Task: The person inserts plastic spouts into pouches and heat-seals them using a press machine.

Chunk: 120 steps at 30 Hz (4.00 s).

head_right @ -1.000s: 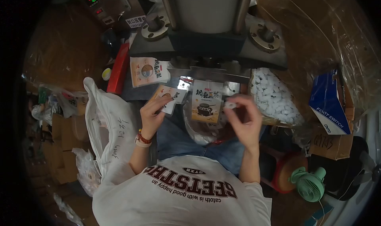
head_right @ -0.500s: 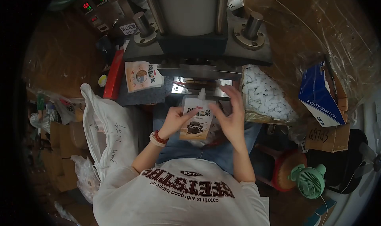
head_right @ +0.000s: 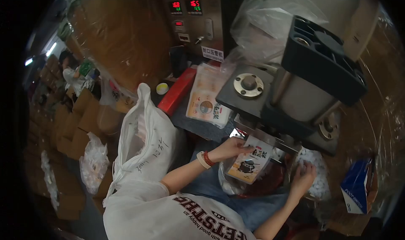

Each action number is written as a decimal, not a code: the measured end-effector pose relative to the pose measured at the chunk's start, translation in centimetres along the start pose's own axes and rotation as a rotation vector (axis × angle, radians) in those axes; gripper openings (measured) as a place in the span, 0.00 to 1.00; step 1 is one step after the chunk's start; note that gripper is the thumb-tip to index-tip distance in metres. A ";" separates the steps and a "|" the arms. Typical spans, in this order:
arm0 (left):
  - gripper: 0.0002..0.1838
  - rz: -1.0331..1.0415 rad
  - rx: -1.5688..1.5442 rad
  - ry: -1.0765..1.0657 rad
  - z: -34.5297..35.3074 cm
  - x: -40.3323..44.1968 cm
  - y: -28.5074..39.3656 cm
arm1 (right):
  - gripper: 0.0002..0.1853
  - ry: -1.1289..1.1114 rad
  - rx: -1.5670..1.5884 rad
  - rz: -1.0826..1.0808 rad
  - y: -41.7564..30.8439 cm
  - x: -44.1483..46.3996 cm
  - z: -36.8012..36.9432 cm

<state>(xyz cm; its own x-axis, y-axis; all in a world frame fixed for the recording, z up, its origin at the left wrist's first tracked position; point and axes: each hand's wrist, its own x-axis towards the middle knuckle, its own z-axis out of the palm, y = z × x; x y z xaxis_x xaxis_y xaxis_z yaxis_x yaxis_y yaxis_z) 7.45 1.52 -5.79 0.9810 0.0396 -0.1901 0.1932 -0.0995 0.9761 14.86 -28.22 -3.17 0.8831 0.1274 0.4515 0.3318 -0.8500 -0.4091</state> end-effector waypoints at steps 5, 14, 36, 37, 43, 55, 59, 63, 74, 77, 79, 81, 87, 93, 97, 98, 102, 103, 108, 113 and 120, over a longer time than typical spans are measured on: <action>0.36 0.314 1.305 0.724 -7.9 -3.3 1.6 | 0.11 0.161 0.451 0.190 -2.7 -1.2 -1.9; 0.21 0.514 0.815 0.504 -6.3 -9.4 0.7 | 0.12 -0.051 0.691 -0.175 -13.1 -3.3 -4.2; 0.20 0.713 0.702 0.229 0.2 -8.5 6.1 | 0.13 -0.178 0.416 -0.576 -12.9 -2.4 -6.3; 0.18 0.709 0.551 0.156 0.1 -8.6 6.2 | 0.15 -0.219 0.522 -0.599 -12.7 -2.2 -6.4; 0.11 0.249 0.069 -0.019 2.1 -6.7 2.0 | 0.18 -0.168 0.495 -0.262 -12.2 -2.0 -4.1; 0.12 -0.133 -0.608 0.063 2.6 -1.2 2.6 | 0.13 -0.076 -0.047 0.047 -1.8 0.5 -0.3; 0.18 0.091 0.175 0.253 -0.9 -1.0 1.5 | 0.13 -0.144 0.005 0.101 -1.1 0.1 -0.8; 0.45 0.186 1.318 0.631 -6.9 -3.6 1.6 | 0.14 -0.118 0.009 0.132 -1.5 -0.2 -1.0; 0.19 0.410 0.603 0.515 -4.8 -8.9 2.4 | 0.13 0.061 0.965 0.115 -8.1 -1.2 -4.1; 0.19 0.594 0.539 0.448 -2.6 -9.2 3.4 | 0.19 -0.112 1.182 -0.130 -11.4 -3.6 -2.9; 0.19 0.642 0.554 0.419 -1.6 -9.3 4.2 | 0.21 -0.204 1.173 -0.272 -12.5 -4.6 -1.7; 0.19 0.697 0.573 0.400 -1.1 -9.4 5.0 | 0.22 -0.193 1.072 -0.378 -13.6 -4.9 -1.0; 0.12 0.633 0.309 0.105 0.0 -9.1 4.5 | 0.22 -0.354 1.632 -0.078 -13.4 -5.4 -0.8; 0.13 0.090 -0.141 -0.028 2.7 -5.5 1.4 | 0.17 0.060 0.871 -0.039 -11.1 -3.4 -1.6; 0.14 -0.094 -0.391 0.003 2.3 -2.4 3.2 | 0.10 0.168 0.354 0.070 -6.8 -0.5 -4.3; 0.14 -0.124 -0.493 -0.014 2.0 -1.3 2.4 | 0.09 0.175 0.182 0.037 -6.2 0.2 -4.0; 0.15 -0.158 -0.609 -0.005 2.6 -1.2 3.9 | 0.09 -0.072 0.072 0.013 -1.7 0.5 0.2; 0.15 -0.159 -0.590 0.037 2.7 -1.1 3.2 | 0.09 -0.130 0.055 0.049 -2.3 0.6 -0.6; 0.30 0.126 0.401 0.392 -3.2 -1.5 2.1 | 0.09 -0.159 0.086 0.138 -1.9 0.0 -1.1; 0.40 0.311 1.275 0.545 -8.4 -6.1 -1.3 | 0.09 0.144 0.611 0.142 -3.8 -0.8 -2.4; 0.22 0.412 0.758 0.459 -5.4 -9.1 2.1 | 0.12 -0.141 0.786 -0.219 -13.8 -3.3 -4.0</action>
<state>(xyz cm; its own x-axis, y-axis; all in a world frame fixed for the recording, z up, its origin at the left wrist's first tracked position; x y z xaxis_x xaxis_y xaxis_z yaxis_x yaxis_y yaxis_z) -1.19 6.34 -1.46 0.9024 0.2254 0.3671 -0.0444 -0.7990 0.5996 6.08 -18.96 4.15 0.7874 0.3557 0.5035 0.5903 -0.1997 -0.7821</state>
